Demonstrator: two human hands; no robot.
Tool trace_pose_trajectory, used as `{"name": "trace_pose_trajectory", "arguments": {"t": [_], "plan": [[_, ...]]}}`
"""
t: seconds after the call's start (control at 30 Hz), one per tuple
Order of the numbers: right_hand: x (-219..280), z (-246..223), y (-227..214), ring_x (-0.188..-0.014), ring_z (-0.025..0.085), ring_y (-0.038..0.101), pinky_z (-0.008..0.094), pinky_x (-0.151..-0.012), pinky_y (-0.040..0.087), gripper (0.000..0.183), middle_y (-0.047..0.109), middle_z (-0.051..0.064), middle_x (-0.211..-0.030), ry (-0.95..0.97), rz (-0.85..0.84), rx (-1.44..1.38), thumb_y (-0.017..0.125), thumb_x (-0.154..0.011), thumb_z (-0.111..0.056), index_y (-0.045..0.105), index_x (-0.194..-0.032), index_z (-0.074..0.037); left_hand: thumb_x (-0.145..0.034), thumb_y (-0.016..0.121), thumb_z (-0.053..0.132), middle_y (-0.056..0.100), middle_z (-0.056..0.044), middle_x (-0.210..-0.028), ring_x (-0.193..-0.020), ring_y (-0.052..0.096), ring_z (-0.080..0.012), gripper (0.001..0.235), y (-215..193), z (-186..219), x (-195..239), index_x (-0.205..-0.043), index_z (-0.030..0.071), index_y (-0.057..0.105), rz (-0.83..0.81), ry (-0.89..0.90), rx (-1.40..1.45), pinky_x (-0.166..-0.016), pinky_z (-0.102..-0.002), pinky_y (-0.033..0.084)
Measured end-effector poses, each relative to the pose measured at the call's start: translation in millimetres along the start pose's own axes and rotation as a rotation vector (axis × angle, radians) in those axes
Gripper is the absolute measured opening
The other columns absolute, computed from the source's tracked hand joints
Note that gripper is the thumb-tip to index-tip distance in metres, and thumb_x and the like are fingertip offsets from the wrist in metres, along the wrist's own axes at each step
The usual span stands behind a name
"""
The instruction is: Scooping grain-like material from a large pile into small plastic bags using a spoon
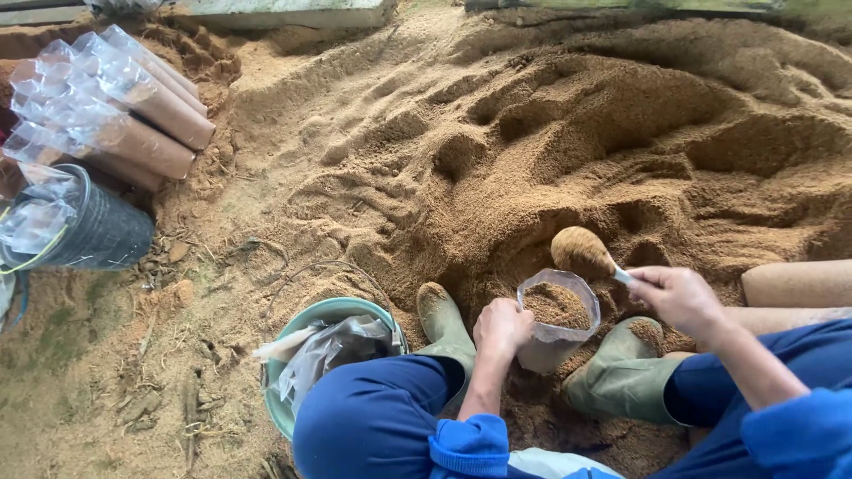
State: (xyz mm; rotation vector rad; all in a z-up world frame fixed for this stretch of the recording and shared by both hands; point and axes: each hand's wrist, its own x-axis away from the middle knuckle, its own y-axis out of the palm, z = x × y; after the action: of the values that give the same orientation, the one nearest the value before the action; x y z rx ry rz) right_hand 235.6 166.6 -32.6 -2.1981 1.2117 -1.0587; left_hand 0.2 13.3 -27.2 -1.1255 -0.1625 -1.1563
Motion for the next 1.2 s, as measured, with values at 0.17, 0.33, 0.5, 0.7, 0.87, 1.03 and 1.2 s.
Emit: {"name": "trace_pose_trajectory", "arguments": {"t": [0.17, 0.33, 0.5, 0.7, 0.87, 1.03, 1.2], "plan": [[31.9, 21.3, 26.5, -0.074, 0.021, 0.069, 0.042, -0.072, 0.051, 0.031, 0.069, -0.008, -0.078, -0.689, 0.310, 0.764, 0.052, -0.086, -0.021, 0.067, -0.110, -0.035, -0.075, 0.052, 0.022, 0.075, -0.018, -0.096, -0.095, 0.070, -0.0387, 0.025, -1.0, 1.9, 4.4, -0.079, 0.014, 0.075, -0.006, 0.014, 0.026, -0.083, -0.046, 0.053], [54.5, -10.5, 11.6, -0.065, 0.027, 0.066, 0.044, -0.065, 0.055, 0.014, 0.063, 0.000, -0.070, -0.781, 0.331, 0.867, 0.058, -0.080, -0.013, 0.063, -0.089, -0.022, -0.073, 0.055, 0.026, 0.075, -0.019, -0.099, -0.099, 0.070, -0.0406, 0.032, 10.5, -6.8, -5.1, -0.089, 0.017, 0.082, 0.007, 0.049, -0.031, -0.088, -0.045, 0.055], [74.8, -57.6, 1.1, -0.074, 0.028, 0.075, 0.047, -0.068, 0.061, 0.016, 0.070, 0.000, -0.083, -0.381, -0.015, 0.966, 0.047, -0.092, -0.028, 0.061, -0.100, -0.025, -0.071, 0.055, 0.023, 0.075, -0.021, -0.094, -0.096, 0.071, -0.0404, 0.023, 4.2, 1.1, 6.3, -0.076, 0.013, 0.076, -0.033, 0.069, -0.052, -0.087, -0.044, 0.054], [40.9, 5.5, 100.1, -0.070, 0.020, 0.075, 0.037, -0.060, 0.062, 0.022, 0.075, 0.000, -0.085, -0.583, -0.050, 1.052, 0.053, -0.091, -0.006, 0.068, -0.093, -0.021, -0.075, 0.059, 0.024, 0.075, -0.022, -0.100, -0.096, 0.071, -0.0402, 0.028, 2.5, 5.2, 12.6, -0.090, 0.012, 0.079, -0.023, 0.067, -0.032, -0.086, -0.045, 0.056], [41.2, -5.1, 93.7, -0.070, 0.016, 0.073, 0.035, -0.060, 0.057, 0.021, 0.070, -0.003, -0.071, -0.643, 0.085, 1.197, 0.056, -0.088, -0.010, 0.064, -0.085, -0.029, -0.074, 0.058, 0.024, 0.077, -0.019, -0.096, -0.107, 0.072, -0.0415, 0.029, -2.7, 0.9, 5.0, -0.089, 0.015, 0.081, -0.019, -0.010, 0.110, -0.092, -0.050, 0.058], [58.1, -0.7, 85.9, -0.069, 0.017, 0.072, 0.036, -0.056, 0.053, 0.020, 0.069, -0.003, -0.070, -0.640, 0.066, 1.237, 0.059, -0.084, -0.012, 0.065, -0.084, -0.030, -0.072, 0.057, 0.023, 0.077, -0.020, -0.095, -0.104, 0.073, -0.0433, 0.031, -3.6, 4.6, 7.3, -0.090, 0.014, 0.081, -0.047, 0.028, 0.099, -0.087, -0.052, 0.058], [39.9, -1.5, 47.7, -0.072, 0.019, 0.068, 0.035, -0.059, 0.052, 0.017, 0.066, -0.007, -0.074, -0.688, 0.154, 1.070, 0.060, -0.080, -0.023, 0.065, -0.088, -0.037, -0.078, 0.054, 0.025, 0.075, -0.022, -0.111, -0.113, 0.069, -0.0415, 0.040, -10.1, 11.0, 10.8, -0.104, 0.009, 0.079, -0.074, -0.006, -0.020, -0.092, -0.049, 0.055]]}}
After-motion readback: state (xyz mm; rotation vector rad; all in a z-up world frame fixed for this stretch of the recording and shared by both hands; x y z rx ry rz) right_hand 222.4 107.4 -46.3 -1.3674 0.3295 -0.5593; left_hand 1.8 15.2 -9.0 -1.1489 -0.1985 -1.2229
